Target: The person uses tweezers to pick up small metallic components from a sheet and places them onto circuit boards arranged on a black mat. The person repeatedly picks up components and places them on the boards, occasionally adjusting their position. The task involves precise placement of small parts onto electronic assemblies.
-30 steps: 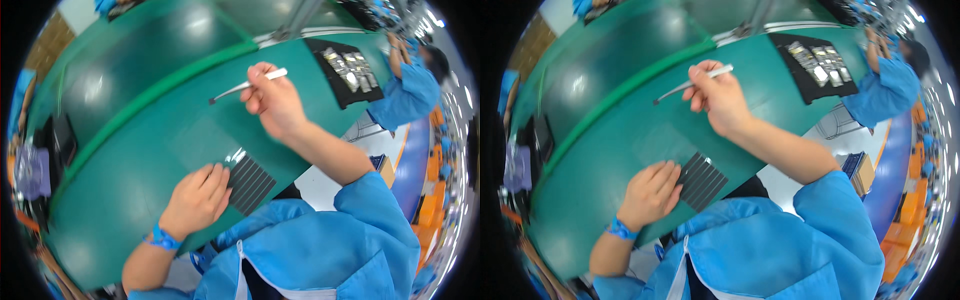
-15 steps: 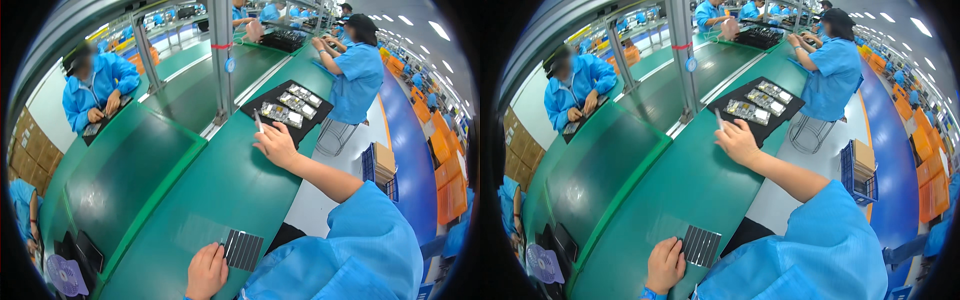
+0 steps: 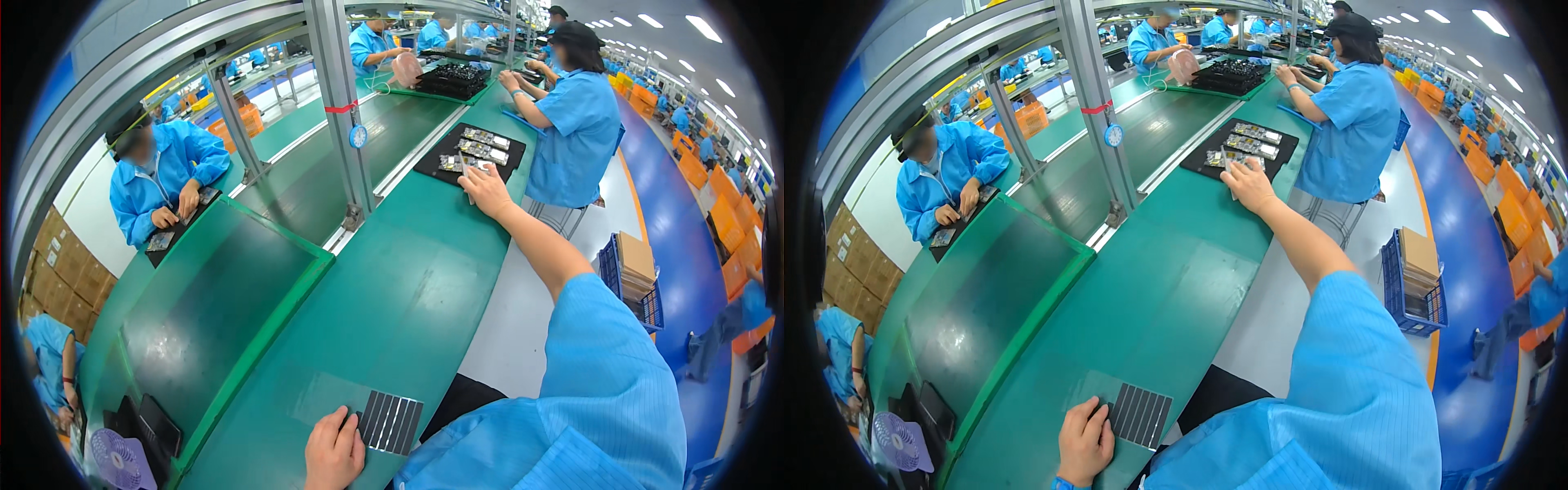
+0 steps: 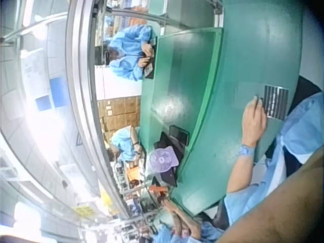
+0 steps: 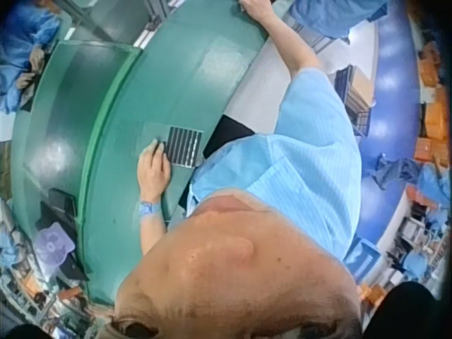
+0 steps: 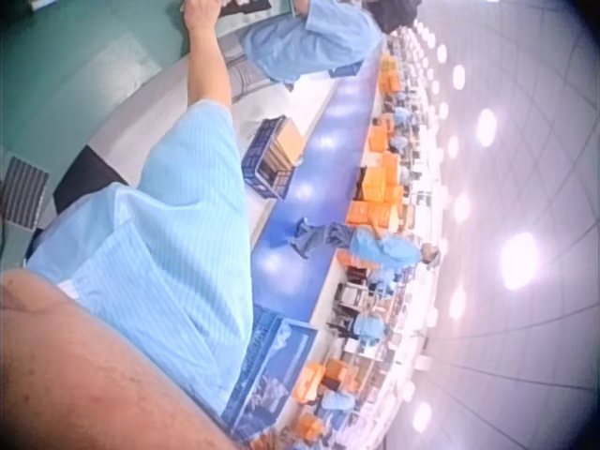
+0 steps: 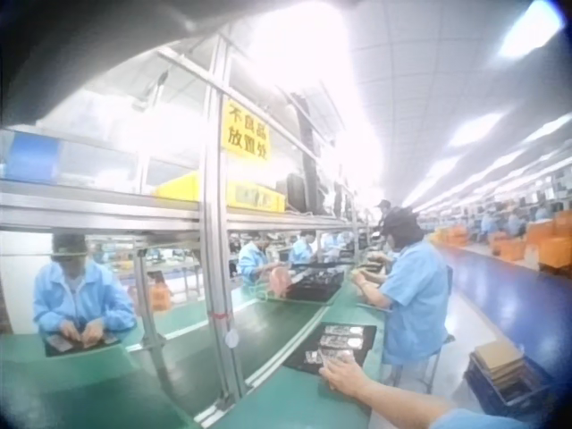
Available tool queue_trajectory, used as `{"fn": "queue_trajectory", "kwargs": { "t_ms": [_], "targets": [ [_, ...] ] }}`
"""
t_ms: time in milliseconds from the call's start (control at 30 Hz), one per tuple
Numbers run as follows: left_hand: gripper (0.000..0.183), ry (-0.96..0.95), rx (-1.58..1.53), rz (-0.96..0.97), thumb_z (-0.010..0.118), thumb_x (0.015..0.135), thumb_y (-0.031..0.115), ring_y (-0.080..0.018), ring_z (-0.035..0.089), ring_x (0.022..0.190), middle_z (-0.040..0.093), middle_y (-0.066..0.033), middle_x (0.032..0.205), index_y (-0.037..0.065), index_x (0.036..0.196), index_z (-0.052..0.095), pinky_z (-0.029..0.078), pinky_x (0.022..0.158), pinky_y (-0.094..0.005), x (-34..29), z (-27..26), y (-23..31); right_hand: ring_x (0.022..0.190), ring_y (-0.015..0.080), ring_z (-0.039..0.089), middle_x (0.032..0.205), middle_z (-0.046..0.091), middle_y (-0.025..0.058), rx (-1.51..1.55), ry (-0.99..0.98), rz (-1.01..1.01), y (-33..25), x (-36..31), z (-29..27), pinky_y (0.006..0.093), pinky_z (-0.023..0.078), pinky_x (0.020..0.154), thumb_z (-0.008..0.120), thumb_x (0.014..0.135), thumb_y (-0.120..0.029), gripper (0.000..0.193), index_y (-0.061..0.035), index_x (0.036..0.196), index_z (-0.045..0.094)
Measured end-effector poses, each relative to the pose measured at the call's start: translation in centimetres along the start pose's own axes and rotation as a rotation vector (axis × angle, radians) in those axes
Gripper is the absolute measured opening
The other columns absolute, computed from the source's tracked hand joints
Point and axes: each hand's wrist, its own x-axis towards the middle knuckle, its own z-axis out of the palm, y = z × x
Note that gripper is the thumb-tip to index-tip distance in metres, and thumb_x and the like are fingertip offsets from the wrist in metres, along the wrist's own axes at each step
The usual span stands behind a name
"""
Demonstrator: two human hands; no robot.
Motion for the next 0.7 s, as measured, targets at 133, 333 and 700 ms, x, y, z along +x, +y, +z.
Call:
{"fn": "queue_trajectory", "kwargs": {
  "t_ms": [133, 333, 700],
  "targets": [
    [0.025, 0.096, 0.029, -0.027, 0.062, 0.071, -0.002, -0.0332, 0.058, 0.092, 0.059, -0.0174, 0.107, -0.001, 0.096, 0.063, 0.049, 0.077, -0.0391, 0.2, -0.1, -0.2, 0.099, 0.0176, 0.061, 0.107, 0.064, 0.0052, 0.339, 0.254, 0.092, -3.9, 2.0, 0.3, 0.0399, 0.038, 0.090, 0.059, 0.076, -0.011, 0.027, -0.0142, 0.103, 0.055],
    [0.025, 0.175, -0.006, -0.141, 0.062, 0.070, -0.004, -0.0320, 0.058, 0.092, 0.060, -0.0167, 0.108, 0.000, 0.095, 0.064, 0.050, 0.076, -0.0375, -0.1, -0.2, -0.5, 0.073, 0.0172, 0.061, 0.085, 0.065, 0.0009, 0.983, 0.441, -0.176, -17.9, 8.2, -11.4, 0.0351, 0.043, 0.077, 0.067, 0.071, -0.002, 0.047, -0.0067, 0.116, 0.055],
    [0.035, 0.081, 0.004, -0.259, 0.068, 0.071, 0.004, -0.0357, 0.053, 0.108, 0.056, -0.0169, 0.119, 0.003, 0.106, 0.063, 0.044, 0.091, -0.0447, -0.5, -1.1, -1.6, 0.065, 0.0096, 0.054, 0.077, 0.057, 0.0017, 2.571, -0.322, 0.705, -30.5, 9.6, -19.4, 0.0224, 0.043, 0.064, 0.054, 0.095, -0.028, 0.024, -0.0056, 0.098, 0.058]
  ]
}}
